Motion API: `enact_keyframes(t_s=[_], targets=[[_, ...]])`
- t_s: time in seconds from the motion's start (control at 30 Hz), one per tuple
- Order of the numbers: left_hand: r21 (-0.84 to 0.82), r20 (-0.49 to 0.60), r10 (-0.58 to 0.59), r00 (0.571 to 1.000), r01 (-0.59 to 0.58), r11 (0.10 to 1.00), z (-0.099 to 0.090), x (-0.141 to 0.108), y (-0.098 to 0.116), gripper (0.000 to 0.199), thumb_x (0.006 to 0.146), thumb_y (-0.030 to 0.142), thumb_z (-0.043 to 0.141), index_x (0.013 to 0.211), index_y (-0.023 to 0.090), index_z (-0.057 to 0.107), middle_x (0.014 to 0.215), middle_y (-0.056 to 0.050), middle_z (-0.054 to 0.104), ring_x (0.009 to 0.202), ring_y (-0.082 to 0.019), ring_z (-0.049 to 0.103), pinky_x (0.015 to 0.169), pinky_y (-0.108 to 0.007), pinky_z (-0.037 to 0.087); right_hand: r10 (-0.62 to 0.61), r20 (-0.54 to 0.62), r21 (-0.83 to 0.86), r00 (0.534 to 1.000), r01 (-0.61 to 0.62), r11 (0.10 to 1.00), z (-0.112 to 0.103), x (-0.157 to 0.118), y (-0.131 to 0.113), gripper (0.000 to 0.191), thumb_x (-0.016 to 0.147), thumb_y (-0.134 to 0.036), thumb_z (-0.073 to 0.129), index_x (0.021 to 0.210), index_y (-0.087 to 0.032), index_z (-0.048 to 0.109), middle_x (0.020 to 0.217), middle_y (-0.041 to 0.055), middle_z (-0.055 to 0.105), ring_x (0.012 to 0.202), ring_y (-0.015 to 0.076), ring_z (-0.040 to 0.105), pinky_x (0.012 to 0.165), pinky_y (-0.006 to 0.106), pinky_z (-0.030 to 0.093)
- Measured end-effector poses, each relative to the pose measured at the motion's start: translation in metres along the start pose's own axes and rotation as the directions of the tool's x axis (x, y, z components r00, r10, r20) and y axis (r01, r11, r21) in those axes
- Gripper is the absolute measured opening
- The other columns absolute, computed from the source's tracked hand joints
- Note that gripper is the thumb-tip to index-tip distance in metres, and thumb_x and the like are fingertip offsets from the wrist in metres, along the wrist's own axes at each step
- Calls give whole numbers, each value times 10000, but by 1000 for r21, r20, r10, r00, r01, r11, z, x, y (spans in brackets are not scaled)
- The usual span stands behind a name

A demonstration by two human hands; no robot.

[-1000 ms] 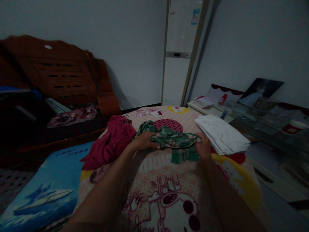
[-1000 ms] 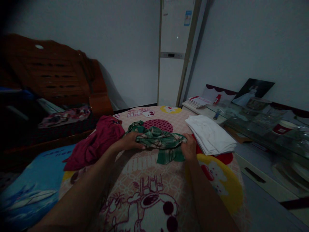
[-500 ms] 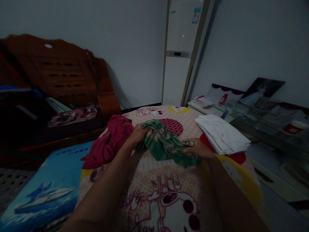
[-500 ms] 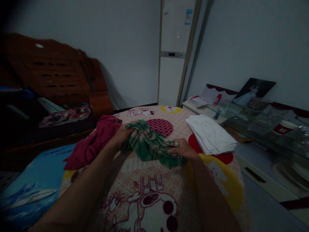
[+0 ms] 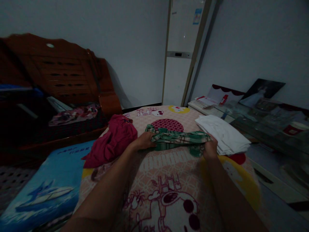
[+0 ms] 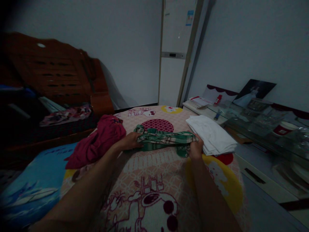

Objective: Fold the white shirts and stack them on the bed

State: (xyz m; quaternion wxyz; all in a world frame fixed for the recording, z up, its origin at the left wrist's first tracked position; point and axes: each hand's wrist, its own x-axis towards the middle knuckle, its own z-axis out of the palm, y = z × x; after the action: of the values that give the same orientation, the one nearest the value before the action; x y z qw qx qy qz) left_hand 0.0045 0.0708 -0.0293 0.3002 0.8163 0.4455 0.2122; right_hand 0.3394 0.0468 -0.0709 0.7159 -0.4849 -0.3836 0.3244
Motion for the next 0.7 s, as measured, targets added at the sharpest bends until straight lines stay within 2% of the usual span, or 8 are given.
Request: enact_keyframes(t_s=[0.13, 0.27, 0.37, 0.47, 0.5, 0.57, 0.63, 0.7], targets=[[-329, -206, -37, 978, -34, 944, 0, 1, -2, 298, 670, 376, 677, 874, 159, 677, 833, -19, 692, 801, -196, 616, 736, -276, 497, 93, -5, 163, 996, -91, 982, 10, -2, -9, 227, 654, -317, 605, 836, -206, 684, 668, -16, 687, 674, 188, 654, 656, 319, 542], [-647, -306, -174, 936, -70, 760, 0, 0, 6, 390, 648, 409, 707, 935, 151, 650, 846, -33, 693, 761, -191, 627, 700, -288, 515, 163, 287, 92, 944, -196, 976, 9, -8, -28, 297, 620, -347, 724, 879, -204, 700, 727, 18, 725, 744, 223, 683, 716, 354, 555], [-715, -378, -281, 882, -86, 694, -1, 1, 4, 359, 641, 416, 713, 876, 157, 634, 788, -14, 680, 689, -170, 615, 655, -282, 516, 296, 602, -153, 742, -256, 954, 8, -18, -41, 381, 606, -346, 778, 944, -183, 714, 823, 39, 748, 778, 230, 690, 735, 349, 549], [-691, -443, -344, 828, -70, 720, -4, 3, -6, 327, 616, 413, 722, 790, 159, 613, 704, 11, 649, 632, -152, 591, 595, -255, 499, 415, 755, -493, 508, 23, 869, 14, -27, -45, 370, 615, -327, 774, 956, -190, 728, 883, 30, 748, 821, 236, 684, 704, 307, 522], [-676, -468, -354, 810, -70, 734, -5, 4, -10, 324, 608, 412, 724, 772, 158, 607, 689, 14, 643, 626, -150, 587, 585, -250, 495, 422, 749, -578, 510, 192, 793, 17, -29, -44, 281, 620, -289, 759, 882, -190, 734, 855, 33, 745, 815, 237, 680, 691, 290, 503], [-646, -512, -349, 784, -84, 759, -9, 4, -16, 332, 605, 419, 730, 766, 155, 607, 698, 11, 649, 641, -152, 594, 594, -249, 500, 345, 702, -688, 622, 469, 554, 21, -30, -38, 69, 647, -195, 689, 714, -184, 705, 780, 56, 730, 792, 232, 668, 683, 272, 461], [-624, -512, -314, 799, -95, 775, -12, 2, -18, 354, 604, 420, 746, 800, 150, 628, 742, 3, 669, 676, -154, 609, 624, -251, 510, 182, 628, -758, 757, 541, 365, 20, -27, -29, 73, 662, -141, 608, 663, -183, 667, 756, 81, 715, 782, 224, 654, 690, 274, 437], [-608, -418, -257, 872, -58, 792, -13, -1, -17, 377, 586, 399, 779, 835, 145, 655, 775, -2, 684, 693, -155, 621, 644, -253, 518, 13, 509, -791, 861, 461, 403, 14, -20, -21, 81, 666, -163, 573, 683, -186, 649, 730, 72, 696, 745, 212, 633, 669, 275, 431]])
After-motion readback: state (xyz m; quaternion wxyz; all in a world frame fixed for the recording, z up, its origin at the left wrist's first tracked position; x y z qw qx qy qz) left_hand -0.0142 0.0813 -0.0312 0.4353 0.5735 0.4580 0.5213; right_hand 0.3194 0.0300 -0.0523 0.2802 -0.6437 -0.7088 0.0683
